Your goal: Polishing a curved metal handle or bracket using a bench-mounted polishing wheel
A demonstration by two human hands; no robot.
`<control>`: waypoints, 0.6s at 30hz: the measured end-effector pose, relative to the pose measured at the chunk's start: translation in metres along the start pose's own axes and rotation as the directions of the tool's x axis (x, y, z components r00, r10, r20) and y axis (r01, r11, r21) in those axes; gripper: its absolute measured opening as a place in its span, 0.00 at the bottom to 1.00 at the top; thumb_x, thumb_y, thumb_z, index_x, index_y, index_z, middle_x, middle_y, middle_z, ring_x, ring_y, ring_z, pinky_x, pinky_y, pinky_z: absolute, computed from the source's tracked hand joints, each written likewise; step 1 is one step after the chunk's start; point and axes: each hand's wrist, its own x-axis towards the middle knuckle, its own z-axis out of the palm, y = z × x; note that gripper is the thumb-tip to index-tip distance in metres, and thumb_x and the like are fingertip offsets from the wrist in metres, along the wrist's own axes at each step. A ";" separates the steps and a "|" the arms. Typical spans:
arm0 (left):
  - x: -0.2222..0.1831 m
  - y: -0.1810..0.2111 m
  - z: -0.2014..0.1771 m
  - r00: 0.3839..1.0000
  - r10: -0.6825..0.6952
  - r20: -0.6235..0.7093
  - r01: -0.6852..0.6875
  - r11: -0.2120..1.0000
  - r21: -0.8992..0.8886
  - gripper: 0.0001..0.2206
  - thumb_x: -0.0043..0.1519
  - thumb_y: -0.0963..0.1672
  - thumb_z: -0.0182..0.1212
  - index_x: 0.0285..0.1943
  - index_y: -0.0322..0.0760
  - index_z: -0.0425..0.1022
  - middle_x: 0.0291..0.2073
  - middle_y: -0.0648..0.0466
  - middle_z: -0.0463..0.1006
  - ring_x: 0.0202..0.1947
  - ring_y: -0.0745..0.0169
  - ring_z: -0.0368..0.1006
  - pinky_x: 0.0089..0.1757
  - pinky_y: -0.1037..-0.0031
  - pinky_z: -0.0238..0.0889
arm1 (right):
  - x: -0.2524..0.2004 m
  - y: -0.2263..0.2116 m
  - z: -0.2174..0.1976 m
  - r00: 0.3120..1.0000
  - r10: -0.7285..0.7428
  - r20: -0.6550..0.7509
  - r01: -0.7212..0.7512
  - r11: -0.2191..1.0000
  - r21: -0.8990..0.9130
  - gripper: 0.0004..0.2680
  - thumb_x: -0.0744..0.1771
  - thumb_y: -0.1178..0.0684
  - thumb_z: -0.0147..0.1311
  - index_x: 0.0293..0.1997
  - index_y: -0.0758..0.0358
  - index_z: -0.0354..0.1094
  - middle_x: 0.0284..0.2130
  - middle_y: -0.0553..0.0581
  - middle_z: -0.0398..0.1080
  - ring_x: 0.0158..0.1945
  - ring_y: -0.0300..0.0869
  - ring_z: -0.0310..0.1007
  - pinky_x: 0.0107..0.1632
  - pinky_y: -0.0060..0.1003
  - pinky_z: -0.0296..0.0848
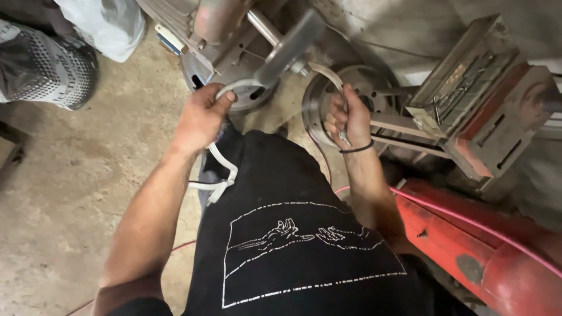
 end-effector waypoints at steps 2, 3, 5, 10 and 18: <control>0.003 -0.004 0.003 1.000 0.004 0.010 -0.003 0.999 -0.032 0.10 0.69 0.48 0.55 0.48 0.43 0.80 0.15 0.51 0.69 0.16 0.61 0.69 0.23 0.75 0.65 | -0.005 0.000 0.004 1.000 0.002 -0.003 -0.002 1.000 -0.004 0.15 0.69 0.33 0.47 0.28 0.48 0.58 0.10 0.40 0.42 0.10 0.31 0.39 0.15 0.23 0.45; 0.005 -0.004 0.004 1.000 0.011 0.010 -0.010 0.998 -0.069 0.09 0.69 0.47 0.54 0.48 0.41 0.79 0.13 0.51 0.68 0.12 0.63 0.68 0.18 0.80 0.62 | -0.005 -0.003 0.007 1.000 0.003 0.004 -0.003 1.000 -0.015 0.15 0.69 0.32 0.46 0.28 0.48 0.58 0.10 0.40 0.42 0.10 0.31 0.39 0.15 0.23 0.45; 0.008 -0.008 0.006 1.000 0.015 0.017 -0.014 0.997 -0.072 0.09 0.69 0.47 0.55 0.48 0.41 0.79 0.12 0.50 0.68 0.11 0.62 0.68 0.16 0.78 0.62 | -0.004 -0.003 0.000 1.000 0.009 0.009 -0.009 1.000 -0.014 0.15 0.69 0.33 0.46 0.29 0.47 0.57 0.10 0.40 0.42 0.10 0.31 0.39 0.15 0.23 0.46; 0.009 -0.007 0.008 1.000 0.026 0.018 -0.024 0.996 -0.088 0.09 0.69 0.46 0.55 0.47 0.41 0.79 0.11 0.50 0.67 0.10 0.62 0.67 0.14 0.77 0.60 | -0.002 0.000 -0.005 1.000 0.019 0.016 -0.019 1.000 0.006 0.15 0.69 0.33 0.46 0.28 0.47 0.57 0.10 0.40 0.42 0.10 0.30 0.38 0.15 0.24 0.45; 0.003 0.007 0.004 0.999 0.052 0.013 -0.052 0.998 0.042 0.09 0.68 0.49 0.58 0.49 0.45 0.80 0.25 0.44 0.76 0.31 0.48 0.76 0.39 0.59 0.69 | -0.003 0.002 -0.008 1.000 0.007 0.015 -0.007 1.000 0.031 0.15 0.70 0.33 0.45 0.28 0.47 0.56 0.10 0.40 0.42 0.10 0.30 0.39 0.16 0.23 0.45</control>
